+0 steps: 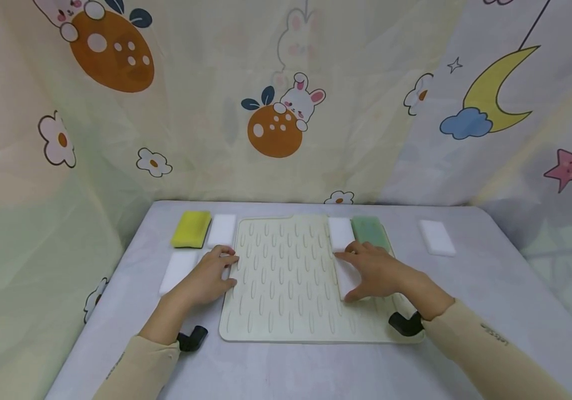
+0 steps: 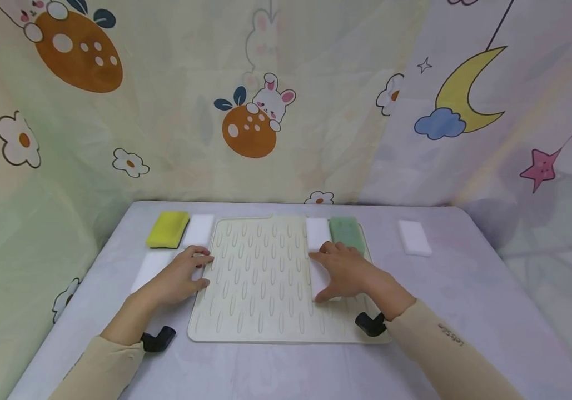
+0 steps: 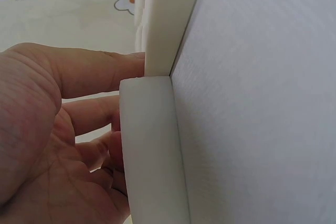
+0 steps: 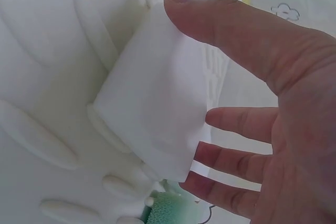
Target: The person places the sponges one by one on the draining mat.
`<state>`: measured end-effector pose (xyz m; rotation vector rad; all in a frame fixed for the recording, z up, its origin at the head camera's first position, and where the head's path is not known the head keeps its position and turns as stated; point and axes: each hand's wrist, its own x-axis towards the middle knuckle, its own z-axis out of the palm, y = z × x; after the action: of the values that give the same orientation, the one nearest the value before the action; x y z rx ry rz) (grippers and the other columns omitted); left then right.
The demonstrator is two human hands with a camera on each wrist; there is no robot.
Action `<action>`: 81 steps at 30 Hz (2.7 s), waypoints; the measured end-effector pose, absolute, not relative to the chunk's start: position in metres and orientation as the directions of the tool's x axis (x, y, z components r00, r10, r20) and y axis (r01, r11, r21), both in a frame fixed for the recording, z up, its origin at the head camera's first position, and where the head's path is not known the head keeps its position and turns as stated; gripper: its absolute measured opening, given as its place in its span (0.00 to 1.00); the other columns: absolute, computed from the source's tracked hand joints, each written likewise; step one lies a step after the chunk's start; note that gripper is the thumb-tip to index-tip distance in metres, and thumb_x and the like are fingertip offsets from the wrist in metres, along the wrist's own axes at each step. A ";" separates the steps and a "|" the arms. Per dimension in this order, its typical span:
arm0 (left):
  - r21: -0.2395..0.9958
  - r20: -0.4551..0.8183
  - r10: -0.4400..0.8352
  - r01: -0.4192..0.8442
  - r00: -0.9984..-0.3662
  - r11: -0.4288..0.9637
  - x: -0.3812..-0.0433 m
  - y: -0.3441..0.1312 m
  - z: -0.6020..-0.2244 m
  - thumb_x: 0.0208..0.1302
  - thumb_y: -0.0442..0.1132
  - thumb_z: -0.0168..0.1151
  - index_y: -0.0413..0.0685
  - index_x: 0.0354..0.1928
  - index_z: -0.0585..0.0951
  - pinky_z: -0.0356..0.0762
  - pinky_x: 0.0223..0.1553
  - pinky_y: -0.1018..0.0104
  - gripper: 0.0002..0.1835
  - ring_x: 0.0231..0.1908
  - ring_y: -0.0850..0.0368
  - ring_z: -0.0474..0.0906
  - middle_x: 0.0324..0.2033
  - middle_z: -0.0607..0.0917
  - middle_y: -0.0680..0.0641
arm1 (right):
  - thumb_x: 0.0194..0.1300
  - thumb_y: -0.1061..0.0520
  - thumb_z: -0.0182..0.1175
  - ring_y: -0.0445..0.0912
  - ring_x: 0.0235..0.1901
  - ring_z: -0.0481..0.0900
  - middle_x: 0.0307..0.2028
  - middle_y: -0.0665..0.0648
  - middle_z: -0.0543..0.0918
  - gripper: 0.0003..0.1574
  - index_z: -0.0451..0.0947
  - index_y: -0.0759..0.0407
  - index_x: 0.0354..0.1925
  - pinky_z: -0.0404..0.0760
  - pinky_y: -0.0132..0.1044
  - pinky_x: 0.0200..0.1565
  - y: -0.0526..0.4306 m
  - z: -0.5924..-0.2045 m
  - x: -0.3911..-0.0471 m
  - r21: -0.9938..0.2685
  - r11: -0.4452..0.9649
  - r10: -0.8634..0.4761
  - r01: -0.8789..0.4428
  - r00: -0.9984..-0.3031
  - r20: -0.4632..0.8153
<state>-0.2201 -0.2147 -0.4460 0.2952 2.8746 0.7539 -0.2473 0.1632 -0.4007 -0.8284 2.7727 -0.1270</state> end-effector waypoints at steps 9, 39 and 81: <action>0.492 -0.092 0.228 0.155 -0.969 0.856 -0.220 -0.214 -0.443 0.59 0.39 0.67 0.40 0.65 0.73 0.66 0.64 0.49 0.31 0.64 0.46 0.63 0.66 0.66 0.46 | 0.42 0.31 0.74 0.55 0.58 0.67 0.60 0.55 0.68 0.61 0.64 0.49 0.70 0.68 0.57 0.56 0.162 -0.398 -0.245 -0.139 0.830 -0.558 -0.541 -0.807 -0.194; 0.506 -0.090 0.240 0.163 -0.967 0.847 -0.219 -0.217 -0.448 0.59 0.39 0.67 0.40 0.64 0.73 0.65 0.64 0.47 0.31 0.65 0.45 0.62 0.65 0.66 0.45 | 0.49 0.37 0.72 0.62 0.65 0.61 0.66 0.62 0.63 0.59 0.59 0.52 0.73 0.65 0.64 0.58 0.229 -0.368 -0.265 -0.242 0.857 -0.490 -0.455 -0.865 -0.110; 0.518 -0.082 0.227 0.153 -0.970 0.842 -0.219 -0.218 -0.445 0.59 0.41 0.68 0.42 0.64 0.74 0.66 0.64 0.50 0.31 0.65 0.49 0.63 0.66 0.66 0.49 | 0.45 0.43 0.75 0.80 0.61 0.51 0.66 0.80 0.51 0.65 0.54 0.66 0.72 0.60 0.76 0.53 0.357 -0.400 -0.342 -0.274 0.934 -0.299 -0.230 -0.922 -0.246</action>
<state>-0.2187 -0.2177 -0.4452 0.2986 2.8794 0.7917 -0.3416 0.3575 -0.4000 -0.3919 2.8051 -0.3479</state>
